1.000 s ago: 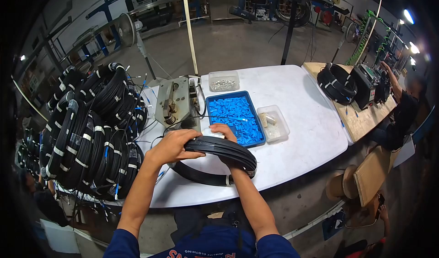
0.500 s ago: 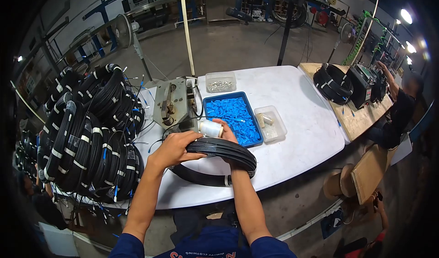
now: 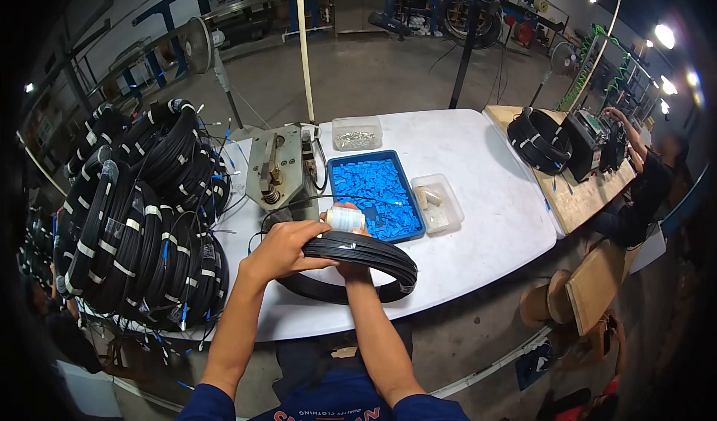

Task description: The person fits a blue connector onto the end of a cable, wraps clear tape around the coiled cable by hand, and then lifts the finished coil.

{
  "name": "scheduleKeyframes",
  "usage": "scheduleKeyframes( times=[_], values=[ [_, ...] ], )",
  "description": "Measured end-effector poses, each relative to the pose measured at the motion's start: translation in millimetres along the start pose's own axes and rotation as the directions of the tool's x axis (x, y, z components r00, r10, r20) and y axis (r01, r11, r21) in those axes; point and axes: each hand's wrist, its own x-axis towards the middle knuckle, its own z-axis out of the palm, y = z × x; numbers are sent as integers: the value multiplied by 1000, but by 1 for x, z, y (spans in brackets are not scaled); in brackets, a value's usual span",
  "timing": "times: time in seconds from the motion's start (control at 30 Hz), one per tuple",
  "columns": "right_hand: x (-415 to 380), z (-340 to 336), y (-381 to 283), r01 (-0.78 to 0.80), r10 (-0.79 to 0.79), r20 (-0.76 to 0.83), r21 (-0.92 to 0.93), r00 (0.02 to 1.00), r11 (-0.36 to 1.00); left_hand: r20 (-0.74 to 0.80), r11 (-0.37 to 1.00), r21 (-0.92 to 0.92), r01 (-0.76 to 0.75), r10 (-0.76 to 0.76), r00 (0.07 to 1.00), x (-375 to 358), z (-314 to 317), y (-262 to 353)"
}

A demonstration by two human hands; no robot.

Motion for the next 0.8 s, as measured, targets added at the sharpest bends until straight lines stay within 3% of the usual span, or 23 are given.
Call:
scheduleKeyframes(
  times=[0.17, 0.23, 0.37, 0.47, 0.6, 0.67, 0.8],
  values=[
    [-9, 20, 0, -35, 34, -59, -15, 998, 999, 30, 1000, -3, 11, -11, 999, 2, -1, 1],
    [-12, 35, 0, 9, -30, -112, -180, 993, 984, 35, 1000, 5, 21, -21, 999, 1, -3, 0],
    [-11, 20, -2, -19, 5, -166, -84, 986, 996, 29, 999, 21, 30, -31, 999, 2, -2, -1],
    [3, 13, -10, -43, 44, 14, -75, 999, 996, 54, 999, -27, 48, -46, 997, 4, -4, 1],
    [13, 21, -33, -133, 142, 47, -161, 989, 978, 74, 995, -64, 76, -71, 995, 3, 2, -3],
    [15, 17, -33, -117, 127, 48, -178, 991, 977, -22, 941, -250, 226, -239, 971, 2, 2, 1],
    [16, 22, -31, -153, 159, 45, -125, 986, 980, -198, 991, -95, 98, -116, 973, 5, 0, 1]
  ],
)
